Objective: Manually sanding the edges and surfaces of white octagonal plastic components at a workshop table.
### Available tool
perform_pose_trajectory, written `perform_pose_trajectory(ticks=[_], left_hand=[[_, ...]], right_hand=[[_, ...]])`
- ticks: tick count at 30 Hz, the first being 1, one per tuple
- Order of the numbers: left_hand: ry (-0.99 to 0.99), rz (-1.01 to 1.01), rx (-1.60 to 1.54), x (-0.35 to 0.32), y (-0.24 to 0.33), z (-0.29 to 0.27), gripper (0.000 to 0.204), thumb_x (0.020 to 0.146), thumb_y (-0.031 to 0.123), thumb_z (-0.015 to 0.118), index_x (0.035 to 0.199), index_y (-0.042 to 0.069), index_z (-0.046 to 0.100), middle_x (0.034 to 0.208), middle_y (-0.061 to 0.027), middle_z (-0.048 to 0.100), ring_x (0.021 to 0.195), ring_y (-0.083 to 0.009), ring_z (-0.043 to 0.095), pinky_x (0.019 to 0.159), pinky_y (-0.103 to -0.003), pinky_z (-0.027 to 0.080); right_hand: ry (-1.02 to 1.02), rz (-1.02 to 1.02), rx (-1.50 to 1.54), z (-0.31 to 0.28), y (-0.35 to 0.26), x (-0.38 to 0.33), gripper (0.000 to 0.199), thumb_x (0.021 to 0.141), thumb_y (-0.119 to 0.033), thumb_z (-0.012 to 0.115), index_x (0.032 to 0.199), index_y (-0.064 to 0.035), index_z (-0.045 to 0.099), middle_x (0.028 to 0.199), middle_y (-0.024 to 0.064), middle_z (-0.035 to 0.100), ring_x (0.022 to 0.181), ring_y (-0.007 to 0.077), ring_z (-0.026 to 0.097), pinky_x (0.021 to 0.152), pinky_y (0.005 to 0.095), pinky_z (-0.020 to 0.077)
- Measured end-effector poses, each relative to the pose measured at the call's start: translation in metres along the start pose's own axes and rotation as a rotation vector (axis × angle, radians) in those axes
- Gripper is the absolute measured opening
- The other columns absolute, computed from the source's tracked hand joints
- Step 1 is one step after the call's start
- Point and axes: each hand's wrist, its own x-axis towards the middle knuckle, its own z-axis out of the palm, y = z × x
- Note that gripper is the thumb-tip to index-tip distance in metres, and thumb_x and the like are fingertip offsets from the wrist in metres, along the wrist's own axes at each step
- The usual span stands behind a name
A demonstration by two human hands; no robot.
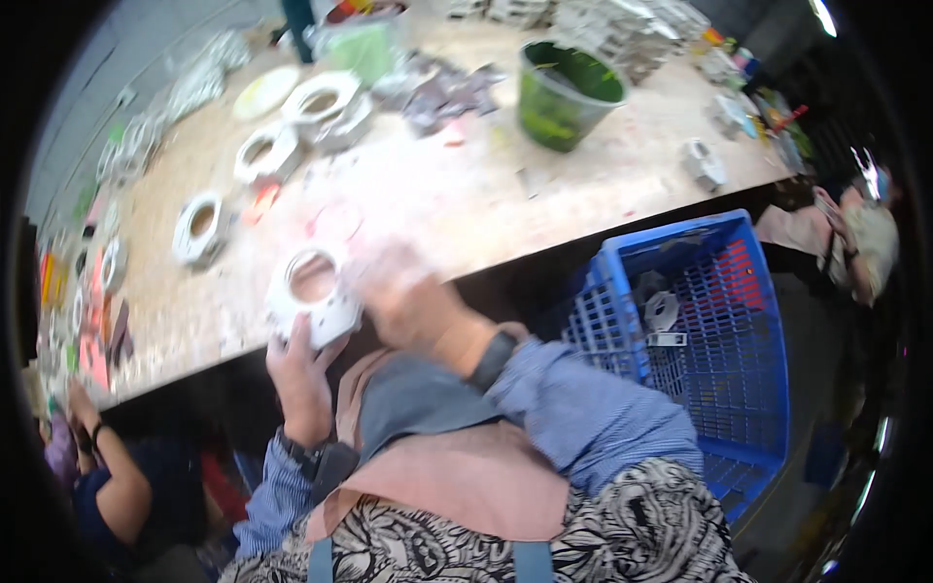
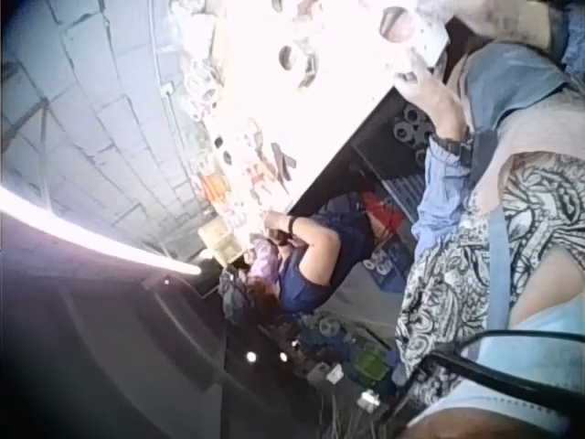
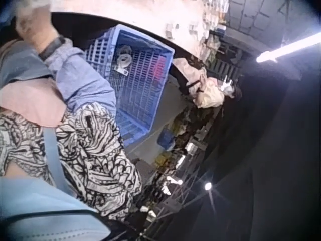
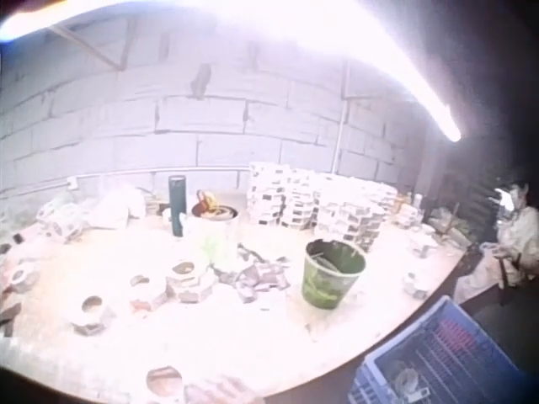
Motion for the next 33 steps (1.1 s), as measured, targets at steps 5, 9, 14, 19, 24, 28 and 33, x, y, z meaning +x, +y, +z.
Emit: perform_pose_trajectory(ticks=[5, 9, 14, 19, 24, 28, 33], left_hand=[[-0.037, -0.002, 0.055, 0.0, -0.001, -0.007, 0.035, 0.097, 0.017, 0.055, 0.125, 0.001, 0.043, 0.114, -0.0126, 0.059, 0.101, -0.0243, 0.064, 0.081, -0.043, 0.057], [-0.073, 0.017, 0.088, 0.005, -0.006, -0.004, 0.039, 0.099, 0.022, 0.051, 0.131, 0.002, 0.041, 0.119, -0.0139, 0.058, 0.105, -0.0273, 0.063, 0.085, -0.043, 0.055], [-0.101, 0.088, 0.089, 0.002, -0.003, -0.009, 0.039, 0.099, 0.022, 0.052, 0.129, 0.0, 0.044, 0.121, -0.015, 0.058, 0.107, -0.0252, 0.061, 0.09, -0.044, 0.052], [-0.14, 0.12, 0.341, 0.018, -0.014, -0.042, 0.052, 0.088, 0.02, 0.061, 0.131, -0.005, 0.045, 0.125, -0.023, 0.053, 0.11, -0.0326, 0.057, 0.091, -0.044, 0.05], [-0.224, 0.25, 0.448, 0.012, -0.017, -0.021, 0.038, 0.089, 0.001, 0.05, 0.124, -0.014, 0.051, 0.127, -0.0318, 0.05, 0.108, -0.0366, 0.056, 0.086, -0.044, 0.054], [-0.096, 0.036, 0.151, 0.015, -0.013, -0.016, 0.048, 0.096, 0.03, 0.057, 0.131, 0.0, 0.042, 0.116, -0.0154, 0.06, 0.103, -0.0265, 0.062, 0.087, -0.041, 0.052], [-0.148, 0.103, 0.178, 0.023, -0.016, -0.027, 0.05, 0.095, 0.031, 0.058, 0.129, -0.004, 0.044, 0.116, -0.0152, 0.06, 0.098, -0.027, 0.064, 0.089, -0.041, 0.051]], right_hand=[[-0.112, -0.046, 0.13, -0.011, -0.004, -0.01, 0.025, 0.073, -0.005, 0.055, 0.097, -0.0045, 0.062, 0.086, 0.0124, 0.06, 0.083, 0.0301, 0.059, 0.08, 0.0412, 0.0481], [0.191, 0.335, 0.025, -0.044, 0.056, -0.012, 0.024, 0.076, 0.0, 0.053, 0.096, -0.0042, 0.065, 0.076, 0.0152, 0.058, 0.071, 0.035, 0.057, 0.068, 0.0402, 0.0475], [0.198, 0.455, 0.048, -0.037, 0.071, -0.035, 0.025, 0.079, -0.004, 0.054, 0.101, -0.0059, 0.065, 0.084, 0.0162, 0.058, 0.079, 0.0366, 0.058, 0.071, 0.0432, 0.0491], [0.403, 0.365, 0.13, -0.008, 0.068, -0.05, 0.011, 0.088, -0.006, 0.055, 0.097, -0.002, 0.057, 0.093, 0.0148, 0.056, 0.091, 0.0354, 0.056, 0.082, 0.04, 0.0456], [0.489, 0.434, 0.135, -0.014, 0.079, -0.061, 0.011, 0.087, -0.004, 0.054, 0.097, 0.0008, 0.053, 0.099, 0.0175, 0.052, 0.093, 0.0374, 0.053, 0.084, 0.0398, 0.045], [0.48, 0.413, 0.105, -0.012, 0.076, -0.057, 0.012, 0.085, 0.0, 0.053, 0.097, 0.0018, 0.052, 0.097, 0.0192, 0.051, 0.089, 0.0385, 0.052, 0.08, 0.0415, 0.0452], [0.518, 0.386, 0.073, -0.004, 0.072, -0.053, 0.012, 0.084, -0.003, 0.055, 0.095, 0.0008, 0.053, 0.094, 0.0197, 0.052, 0.089, 0.0389, 0.052, 0.08, 0.0436, 0.0448]])
